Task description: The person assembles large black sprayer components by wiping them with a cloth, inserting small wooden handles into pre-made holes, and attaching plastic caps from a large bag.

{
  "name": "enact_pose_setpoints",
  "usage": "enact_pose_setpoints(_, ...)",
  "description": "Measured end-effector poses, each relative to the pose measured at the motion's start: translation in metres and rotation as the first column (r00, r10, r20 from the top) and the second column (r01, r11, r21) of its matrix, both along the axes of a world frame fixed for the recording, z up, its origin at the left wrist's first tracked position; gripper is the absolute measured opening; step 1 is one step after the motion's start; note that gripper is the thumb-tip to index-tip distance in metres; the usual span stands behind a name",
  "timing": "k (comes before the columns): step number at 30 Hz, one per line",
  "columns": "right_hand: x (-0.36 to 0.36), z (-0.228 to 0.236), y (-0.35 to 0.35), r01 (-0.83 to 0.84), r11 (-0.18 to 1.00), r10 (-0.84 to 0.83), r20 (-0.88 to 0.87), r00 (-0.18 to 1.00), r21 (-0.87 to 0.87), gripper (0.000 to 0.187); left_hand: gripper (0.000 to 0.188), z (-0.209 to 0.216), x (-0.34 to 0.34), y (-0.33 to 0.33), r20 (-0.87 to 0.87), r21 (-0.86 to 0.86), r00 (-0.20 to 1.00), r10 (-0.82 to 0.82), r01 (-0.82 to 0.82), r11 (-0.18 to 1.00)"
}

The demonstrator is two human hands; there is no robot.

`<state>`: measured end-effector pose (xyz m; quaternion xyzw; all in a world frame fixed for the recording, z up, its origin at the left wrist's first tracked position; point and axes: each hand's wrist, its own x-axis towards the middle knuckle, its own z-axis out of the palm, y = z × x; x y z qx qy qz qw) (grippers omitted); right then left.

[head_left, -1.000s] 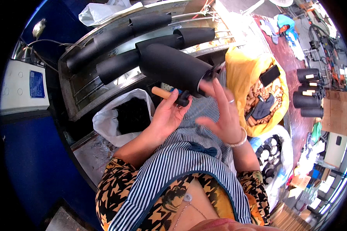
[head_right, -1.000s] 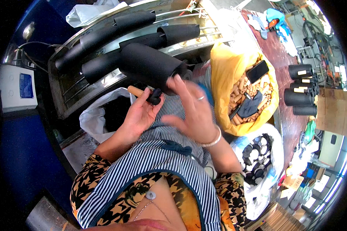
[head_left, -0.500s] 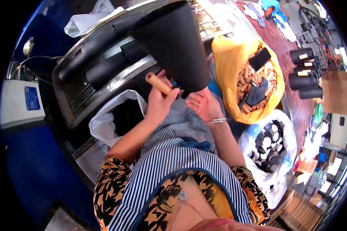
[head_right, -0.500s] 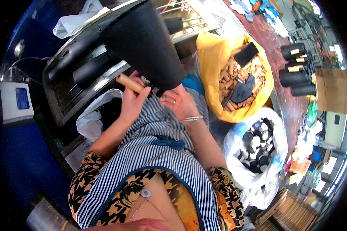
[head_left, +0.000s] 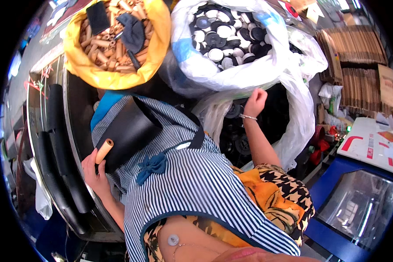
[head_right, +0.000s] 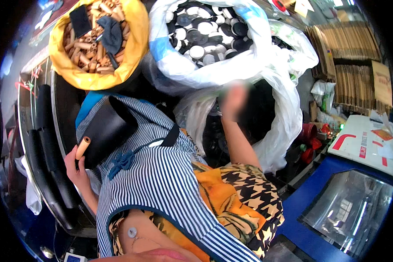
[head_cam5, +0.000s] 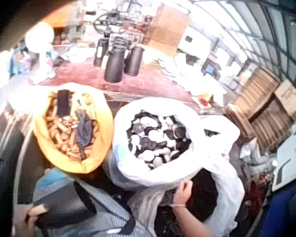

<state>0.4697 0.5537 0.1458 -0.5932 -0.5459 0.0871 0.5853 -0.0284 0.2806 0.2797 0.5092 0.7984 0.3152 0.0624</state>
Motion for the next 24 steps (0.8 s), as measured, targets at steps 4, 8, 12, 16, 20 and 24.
enact_pose_setpoints(4, 0.109, -0.052, -0.029, 0.358, 0.855, -0.308, 0.188, 0.933, -0.376, 0.049, 0.038, 0.028, 0.001, -0.004, -0.013, -0.129, 1.000, -0.011, 0.009, 0.992)
enact_pose_setpoints(8, 0.233, -0.054, 0.042, 0.146, 0.795, -0.548, -0.596, 0.587, -0.588, 0.082, 0.034, 0.001, -0.017, 0.018, 0.029, -0.098, 1.000, -0.004, 0.007, 0.995)
enact_pose_setpoints(12, 0.259, -0.012, 0.076, 0.217, 0.885, -0.454, -0.866, 0.209, -0.412, 0.058, 0.034, 0.009, -0.004, 0.022, -0.052, -0.079, 0.998, 0.023, -0.027, 0.996)
enact_pose_setpoints(16, 0.370, 0.001, 0.084, 0.142, 0.921, -0.389, -0.886, 0.253, -0.363, 0.035, 0.033, -0.010, -0.012, 0.024, 0.037, -0.054, 0.999, 0.023, -0.021, 0.998)
enact_pose_setpoints(20, 0.328, -0.038, 0.023, 0.316, 0.641, -0.645, -0.268, 0.715, -0.699, 0.037, 0.031, -0.003, -0.010, 0.035, 0.001, -0.045, 1.000, -0.002, 0.002, 0.999)
enact_pose_setpoints(24, 0.313, -0.045, -0.042, 0.485, 0.515, -0.386, 0.315, 0.867, -0.707, 0.050, 0.032, -0.010, -0.022, 0.043, 0.008, -0.071, 0.999, -0.046, 0.046, 0.996)
